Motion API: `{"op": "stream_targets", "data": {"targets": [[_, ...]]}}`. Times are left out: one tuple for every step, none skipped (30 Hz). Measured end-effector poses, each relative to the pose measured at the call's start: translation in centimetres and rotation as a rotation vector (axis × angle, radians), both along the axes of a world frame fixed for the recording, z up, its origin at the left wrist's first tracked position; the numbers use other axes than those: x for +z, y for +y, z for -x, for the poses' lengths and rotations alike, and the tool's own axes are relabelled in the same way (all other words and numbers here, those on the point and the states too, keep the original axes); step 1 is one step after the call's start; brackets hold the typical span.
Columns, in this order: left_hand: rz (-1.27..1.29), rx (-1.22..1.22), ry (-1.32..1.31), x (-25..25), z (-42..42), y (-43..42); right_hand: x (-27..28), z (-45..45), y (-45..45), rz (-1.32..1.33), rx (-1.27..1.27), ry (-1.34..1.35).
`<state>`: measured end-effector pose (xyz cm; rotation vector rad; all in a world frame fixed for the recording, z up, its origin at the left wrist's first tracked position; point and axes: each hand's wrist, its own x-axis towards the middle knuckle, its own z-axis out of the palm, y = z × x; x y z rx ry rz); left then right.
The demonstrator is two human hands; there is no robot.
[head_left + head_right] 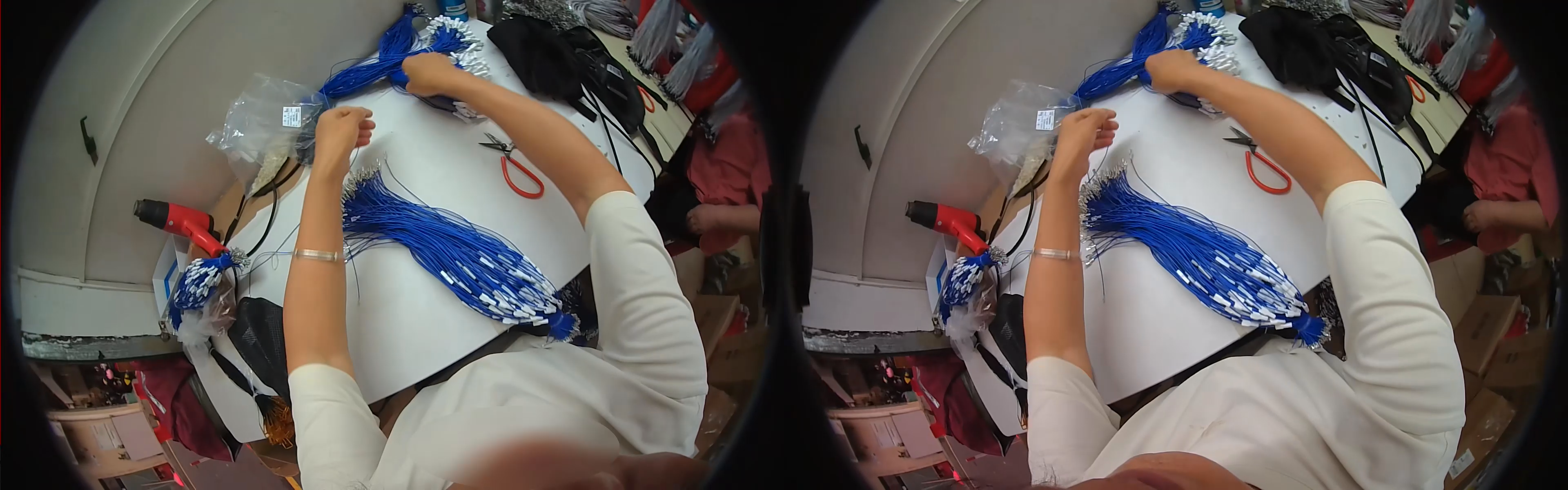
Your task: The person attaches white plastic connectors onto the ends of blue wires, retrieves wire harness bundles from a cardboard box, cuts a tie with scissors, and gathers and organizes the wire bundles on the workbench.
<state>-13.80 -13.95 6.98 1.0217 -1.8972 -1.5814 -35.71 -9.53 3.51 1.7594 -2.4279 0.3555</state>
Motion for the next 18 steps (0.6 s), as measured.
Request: {"op": "stream_targets", "data": {"targets": [[0.018, 0.024, -0.003, -0.7, 1.1, -1.0, 0.8, 0.8, -0.1, -0.024, -0.001, -0.12], [0.034, 0.048, -0.006, -1.5, 2.1, -2.0, 1.8, 1.6, 0.1, -0.051, -0.004, -0.239], [0.026, 0.052, -0.003, -2.8, 3.4, -3.4, 2.6, 2.1, 0.4, -0.059, 0.0, -0.235], [0.237, 0.054, -0.078, -4.0, 4.7, -4.8, 3.4, 2.5, 0.7, -0.097, -0.018, -0.383], [0.449, 0.054, -0.154, -4.7, 5.7, -5.8, 3.9, 2.7, 0.8, -0.133, -0.039, -0.532], [0.445, 0.054, -0.151, -4.8, 6.5, -6.0, 4.3, 2.6, 0.9, -0.137, -0.04, -0.529], [0.543, 0.051, -0.24, -4.8, 7.5, -6.1, 4.4, 2.4, 1.2, -0.121, -0.06, -0.559], [0.641, 0.045, -0.331, -4.8, 8.5, -6.0, 4.4, 2.0, 1.5, -0.104, -0.081, -0.591], [0.74, 0.039, -0.422, -4.9, 9.3, -5.9, 4.3, 1.6, 1.9, -0.086, -0.103, -0.624], [0.837, 0.032, -0.516, -5.0, 9.8, -5.8, 4.2, 1.2, 2.1, -0.07, -0.125, -0.658], [0.834, 0.028, -0.516, -5.3, 10.1, -5.9, 3.9, 0.9, 2.1, -0.072, -0.129, -0.66], [0.863, 0.035, -0.516, -5.6, 10.3, -6.0, 3.6, 0.5, 1.9, -0.121, -0.103, -0.548], [0.894, 0.039, -0.517, -5.9, 10.6, -6.1, 3.1, 0.2, 1.7, -0.168, -0.079, -0.437], [0.926, 0.043, -0.518, -6.2, 10.8, -6.1, 2.7, -0.1, 1.5, -0.215, -0.055, -0.328], [0.956, 0.047, -0.52, -6.5, 10.9, -6.0, 2.4, -0.3, 1.4, -0.262, -0.028, -0.22], [0.955, 0.043, -0.523, -6.9, 11.0, -6.1, 2.1, -0.5, 1.3, -0.264, -0.03, -0.224], [1.014, 0.048, -0.534, -7.3, 11.0, -6.1, 1.9, -0.7, 1.2, -0.268, -0.032, -0.21], [1.073, 0.055, -0.545, -7.6, 10.9, -6.2, 1.8, -0.8, 1.0, -0.272, -0.032, -0.195]]}}
